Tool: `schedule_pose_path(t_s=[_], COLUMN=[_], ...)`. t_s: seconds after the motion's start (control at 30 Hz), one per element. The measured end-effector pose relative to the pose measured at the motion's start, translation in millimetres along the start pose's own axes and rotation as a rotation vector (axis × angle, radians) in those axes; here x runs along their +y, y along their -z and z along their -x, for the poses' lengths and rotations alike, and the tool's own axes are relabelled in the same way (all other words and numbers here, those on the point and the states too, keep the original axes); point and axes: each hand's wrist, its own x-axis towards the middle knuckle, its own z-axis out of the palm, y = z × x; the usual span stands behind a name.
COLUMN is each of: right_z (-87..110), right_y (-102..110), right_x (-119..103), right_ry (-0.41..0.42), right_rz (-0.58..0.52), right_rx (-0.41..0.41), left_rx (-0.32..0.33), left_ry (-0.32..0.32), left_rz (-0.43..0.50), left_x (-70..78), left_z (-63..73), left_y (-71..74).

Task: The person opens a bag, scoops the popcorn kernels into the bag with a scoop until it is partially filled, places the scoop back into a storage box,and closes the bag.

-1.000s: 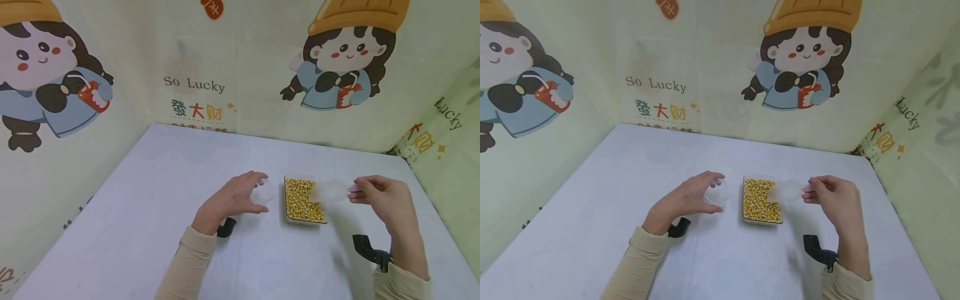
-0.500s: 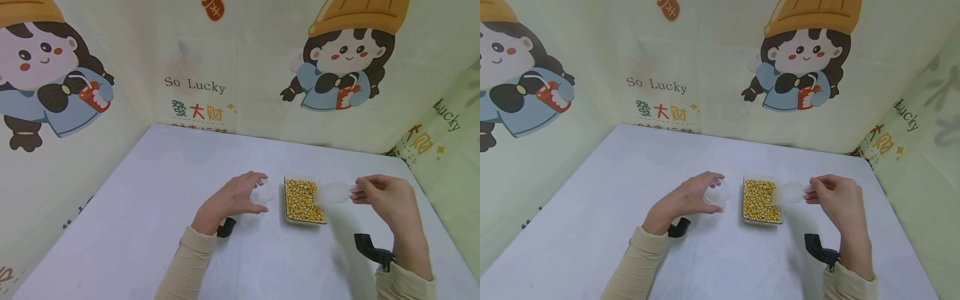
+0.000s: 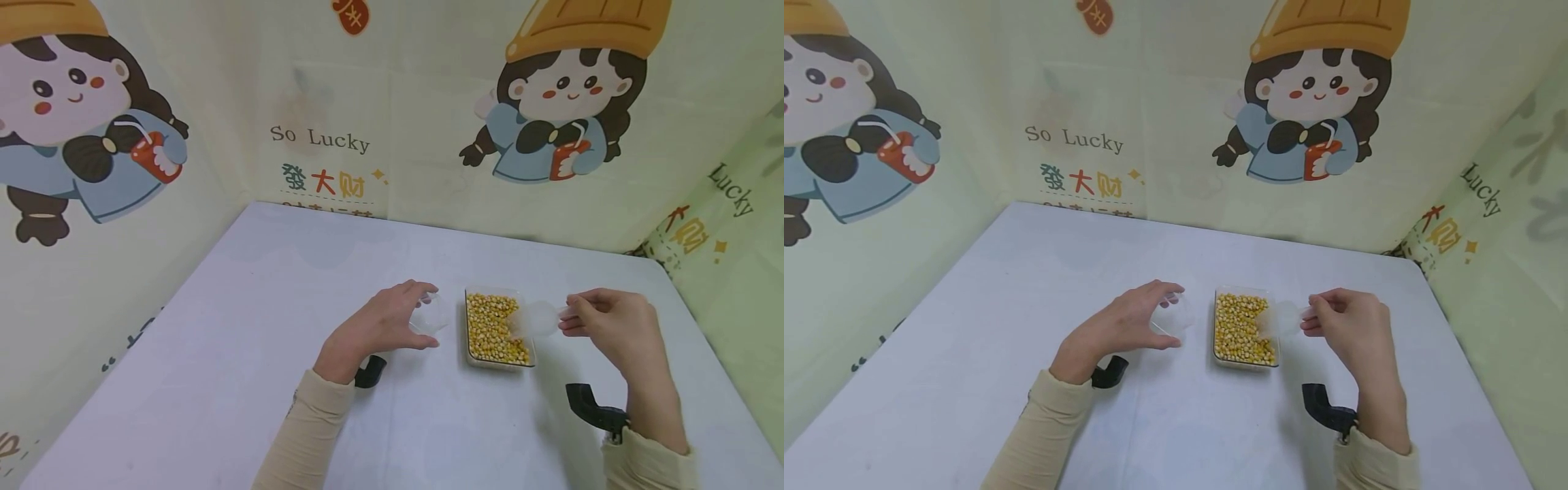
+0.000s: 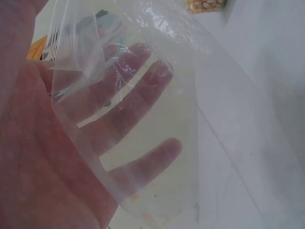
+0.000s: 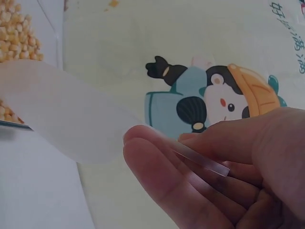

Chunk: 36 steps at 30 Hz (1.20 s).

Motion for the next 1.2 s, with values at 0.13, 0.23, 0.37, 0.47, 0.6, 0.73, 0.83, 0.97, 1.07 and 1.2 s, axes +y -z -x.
schedule_pose_path(t_s=[0.13, 0.23, 0.37, 0.47, 0.6, 0.73, 0.83, 0.97, 1.07, 1.2], right_z=[0.0, -0.6, -0.8, -0.8, -1.6, -3.6, -5.2, -8.0, -11.5, -15.4], right_y=[-7, -12, -16, -20, -28, -35, -38, -40, -42, -46], right_x=[0, 1, 2, 3, 5, 10, 15, 25, 31, 38], right_ry=[0.008, 0.018, 0.018, 0.012, -0.001, -0.035, -0.057, -0.055, -0.045, -0.041], right_rz=[-0.007, -0.014, -0.03, -0.059, -0.109, -0.126, -0.16, -0.252, -0.31, -0.344], right_rx=[-0.011, -0.01, -0.005, -0.004, -0.011, -0.017, -0.04, -0.084, -0.108, -0.12], left_rx=[-0.002, -0.004, -0.005, -0.006, -0.006, -0.006, -0.009, -0.011, -0.009, -0.011], left_ry=[0.0, 0.0, -0.004, -0.004, -0.001, 0.008, 0.012, 0.011, 0.011, 0.009], left_rz=[0.001, 0.004, -0.001, -0.005, -0.001, 0.002, 0.001, -0.002, -0.004, -0.011], left_x=[0.0, -0.3, -0.9, -1.2, -1.0, 0.0, 0.6, 0.9, 0.8, 0.3], left_z=[0.7, 1.0, 0.7, 0.6, 0.6, 0.4, 0.4, 0.1, -0.2, -0.2], left_y=[-0.2, -0.7, -1.3, -1.3, -1.2, -1.1, -1.2, -0.8, -0.2, 0.1])
